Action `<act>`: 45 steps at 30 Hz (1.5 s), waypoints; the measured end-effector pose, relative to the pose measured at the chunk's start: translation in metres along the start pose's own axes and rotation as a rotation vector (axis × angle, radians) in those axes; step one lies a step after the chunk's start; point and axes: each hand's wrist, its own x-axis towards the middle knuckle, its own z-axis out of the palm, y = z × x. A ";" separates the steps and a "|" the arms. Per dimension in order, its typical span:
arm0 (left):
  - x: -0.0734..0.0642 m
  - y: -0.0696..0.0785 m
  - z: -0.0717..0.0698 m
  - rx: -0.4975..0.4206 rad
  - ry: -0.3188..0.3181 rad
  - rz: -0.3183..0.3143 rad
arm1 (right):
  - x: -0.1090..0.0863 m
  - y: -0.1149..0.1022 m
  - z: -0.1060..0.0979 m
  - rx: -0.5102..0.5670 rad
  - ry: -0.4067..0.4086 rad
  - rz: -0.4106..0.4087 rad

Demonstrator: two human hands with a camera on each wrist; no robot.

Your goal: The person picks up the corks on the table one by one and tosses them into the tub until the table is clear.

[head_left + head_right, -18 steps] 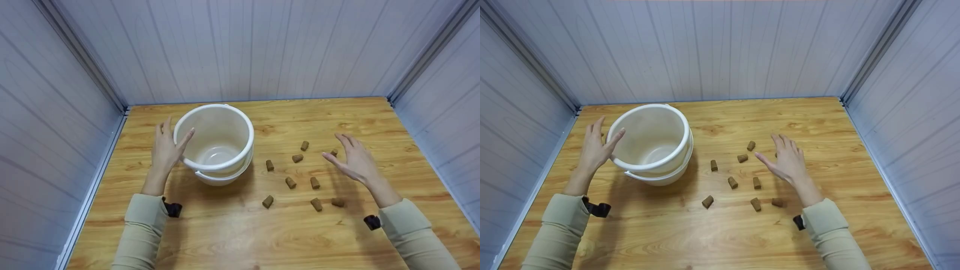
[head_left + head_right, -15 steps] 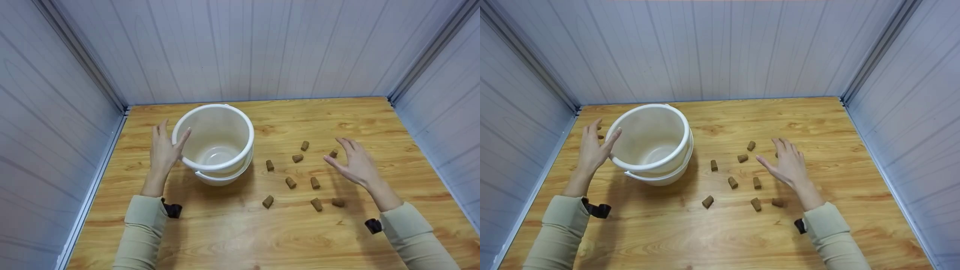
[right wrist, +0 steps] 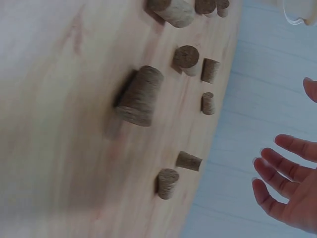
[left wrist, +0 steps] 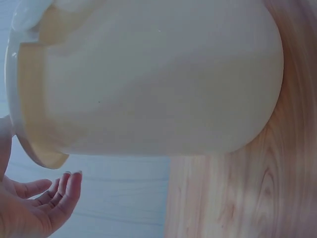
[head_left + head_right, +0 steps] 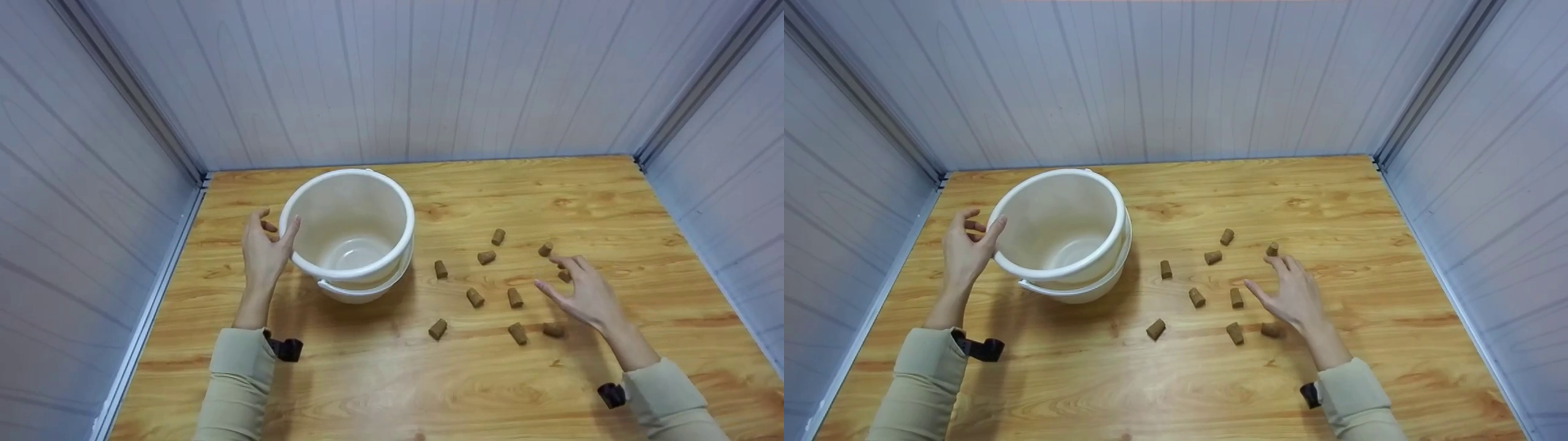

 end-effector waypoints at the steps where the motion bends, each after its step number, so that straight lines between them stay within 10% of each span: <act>1: 0.000 -0.001 0.001 -0.012 0.012 0.001 | -0.002 0.002 0.002 0.011 0.006 -0.003; 18: -0.003 -0.004 0.008 -0.241 0.054 -0.108 | -0.042 0.032 0.033 0.256 0.048 0.061; 45: -0.003 -0.004 0.015 -0.413 0.116 -0.219 | -0.069 0.051 0.049 0.300 -0.007 0.097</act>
